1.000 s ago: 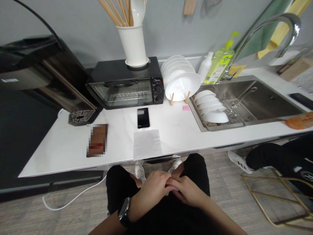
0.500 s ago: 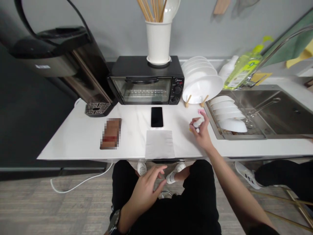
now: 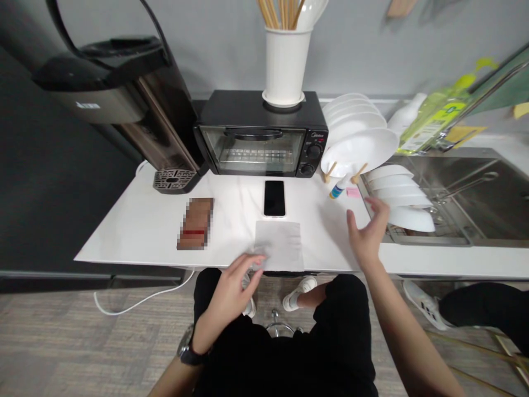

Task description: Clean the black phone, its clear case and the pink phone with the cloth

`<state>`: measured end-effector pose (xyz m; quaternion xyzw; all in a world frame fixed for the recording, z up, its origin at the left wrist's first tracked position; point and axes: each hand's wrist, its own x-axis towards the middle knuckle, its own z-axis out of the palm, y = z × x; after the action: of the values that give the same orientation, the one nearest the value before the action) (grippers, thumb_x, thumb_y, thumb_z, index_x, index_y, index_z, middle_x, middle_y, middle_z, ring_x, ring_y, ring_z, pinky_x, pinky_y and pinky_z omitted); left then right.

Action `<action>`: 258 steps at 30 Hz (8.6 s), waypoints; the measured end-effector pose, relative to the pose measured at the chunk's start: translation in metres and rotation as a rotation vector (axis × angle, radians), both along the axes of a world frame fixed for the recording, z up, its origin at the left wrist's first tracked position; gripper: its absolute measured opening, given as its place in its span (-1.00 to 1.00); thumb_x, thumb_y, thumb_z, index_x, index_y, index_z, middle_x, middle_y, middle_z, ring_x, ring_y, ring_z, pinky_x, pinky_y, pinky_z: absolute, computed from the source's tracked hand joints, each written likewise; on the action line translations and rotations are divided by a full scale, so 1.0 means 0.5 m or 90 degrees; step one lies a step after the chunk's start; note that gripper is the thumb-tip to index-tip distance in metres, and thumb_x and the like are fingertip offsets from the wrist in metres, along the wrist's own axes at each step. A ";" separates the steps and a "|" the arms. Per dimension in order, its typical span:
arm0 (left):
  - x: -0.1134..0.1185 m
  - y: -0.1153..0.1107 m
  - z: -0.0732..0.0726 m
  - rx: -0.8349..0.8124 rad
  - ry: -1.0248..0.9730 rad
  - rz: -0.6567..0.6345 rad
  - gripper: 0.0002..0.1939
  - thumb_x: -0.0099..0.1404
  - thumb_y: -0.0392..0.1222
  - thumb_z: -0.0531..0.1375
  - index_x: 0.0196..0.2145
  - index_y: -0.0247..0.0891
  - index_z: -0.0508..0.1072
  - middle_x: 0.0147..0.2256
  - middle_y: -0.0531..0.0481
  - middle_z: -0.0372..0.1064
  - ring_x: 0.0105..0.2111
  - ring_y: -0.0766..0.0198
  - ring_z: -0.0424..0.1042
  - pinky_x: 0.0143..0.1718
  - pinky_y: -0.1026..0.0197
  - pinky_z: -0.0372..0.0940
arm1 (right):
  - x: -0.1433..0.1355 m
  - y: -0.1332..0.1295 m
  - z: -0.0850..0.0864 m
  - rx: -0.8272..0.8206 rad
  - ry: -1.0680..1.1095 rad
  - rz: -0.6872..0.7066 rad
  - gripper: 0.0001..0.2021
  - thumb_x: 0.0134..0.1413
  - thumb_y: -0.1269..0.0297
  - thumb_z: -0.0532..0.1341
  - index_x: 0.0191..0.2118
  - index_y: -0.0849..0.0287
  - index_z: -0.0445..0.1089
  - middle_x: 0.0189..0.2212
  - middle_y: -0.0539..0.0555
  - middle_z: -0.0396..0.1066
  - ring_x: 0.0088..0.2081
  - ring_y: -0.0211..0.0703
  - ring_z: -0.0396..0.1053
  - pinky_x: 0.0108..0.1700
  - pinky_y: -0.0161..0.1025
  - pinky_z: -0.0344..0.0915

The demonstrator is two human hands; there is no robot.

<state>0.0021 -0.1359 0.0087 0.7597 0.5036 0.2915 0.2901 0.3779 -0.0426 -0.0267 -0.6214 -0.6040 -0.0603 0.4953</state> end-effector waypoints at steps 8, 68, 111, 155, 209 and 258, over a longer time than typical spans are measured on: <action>0.144 0.347 -0.006 -0.031 0.300 0.185 -0.19 0.53 0.34 0.00 0.30 -0.49 0.36 0.46 -0.61 0.05 0.48 -0.37 0.08 0.40 -0.41 0.11 | -0.036 -0.123 -0.029 -0.285 -0.020 0.181 -0.75 0.44 0.06 0.16 0.01 0.02 0.51 -0.01 0.18 0.54 0.07 0.16 0.47 0.16 0.15 0.41; 0.122 0.420 -0.002 0.285 0.181 0.042 -0.06 0.22 0.17 0.44 0.45 -0.10 0.26 0.10 -0.11 0.53 0.03 -0.02 0.59 -0.06 0.11 0.46 | -0.234 0.198 -0.014 -0.260 0.756 0.476 -0.41 -0.08 -0.40 0.45 -0.35 0.09 0.50 -0.42 0.01 0.64 -0.32 -0.11 0.64 -0.06 -0.10 0.65; 0.127 0.400 -0.027 0.242 -0.101 -0.003 -0.14 0.30 0.22 0.33 0.39 -0.28 0.26 0.28 -0.30 0.39 0.30 -0.09 0.41 0.36 -0.12 0.30 | -0.261 0.202 0.000 -0.305 0.892 0.498 -0.51 0.19 -0.29 0.35 -0.20 0.10 0.48 -0.33 0.03 0.69 -0.36 -0.13 0.68 -0.29 -0.22 0.65; 0.097 0.400 0.002 0.119 -0.051 -0.142 -0.40 0.59 0.18 -0.07 0.42 -0.06 0.35 0.36 -0.20 0.33 0.35 -0.05 0.33 0.42 -0.25 0.16 | -0.224 0.179 0.030 -0.210 0.660 0.356 -0.30 0.09 -0.55 0.19 -0.36 0.10 0.48 -0.69 -0.05 0.44 -0.69 -0.27 0.36 -0.60 -0.32 0.26; 0.136 0.203 -0.046 -0.636 -0.950 -0.003 -0.37 0.62 0.17 -0.03 0.55 0.15 0.02 0.08 -0.25 0.56 -0.01 0.01 0.63 -0.05 0.06 0.47 | -0.316 -0.092 0.020 -0.166 -0.337 0.440 -0.71 0.48 0.42 0.09 0.09 0.13 0.53 -0.14 0.12 0.49 -0.12 -0.02 0.37 -0.02 -0.12 0.40; 0.135 0.210 -0.050 -0.678 -0.915 -0.014 -0.43 0.60 0.19 0.01 0.48 0.18 0.18 -0.13 -0.07 0.56 -0.22 0.17 0.58 -0.05 0.04 0.49 | -0.330 0.049 0.041 -0.189 -0.180 0.156 -0.75 0.41 0.42 0.18 0.00 0.15 0.62 -0.16 0.18 0.55 -0.16 0.01 0.46 -0.13 -0.11 0.41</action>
<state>0.0694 -0.0309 -0.0162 0.1630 0.2616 0.4221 0.8525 0.2131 -0.0183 -0.0061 -0.5949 -0.7406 0.0036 0.3124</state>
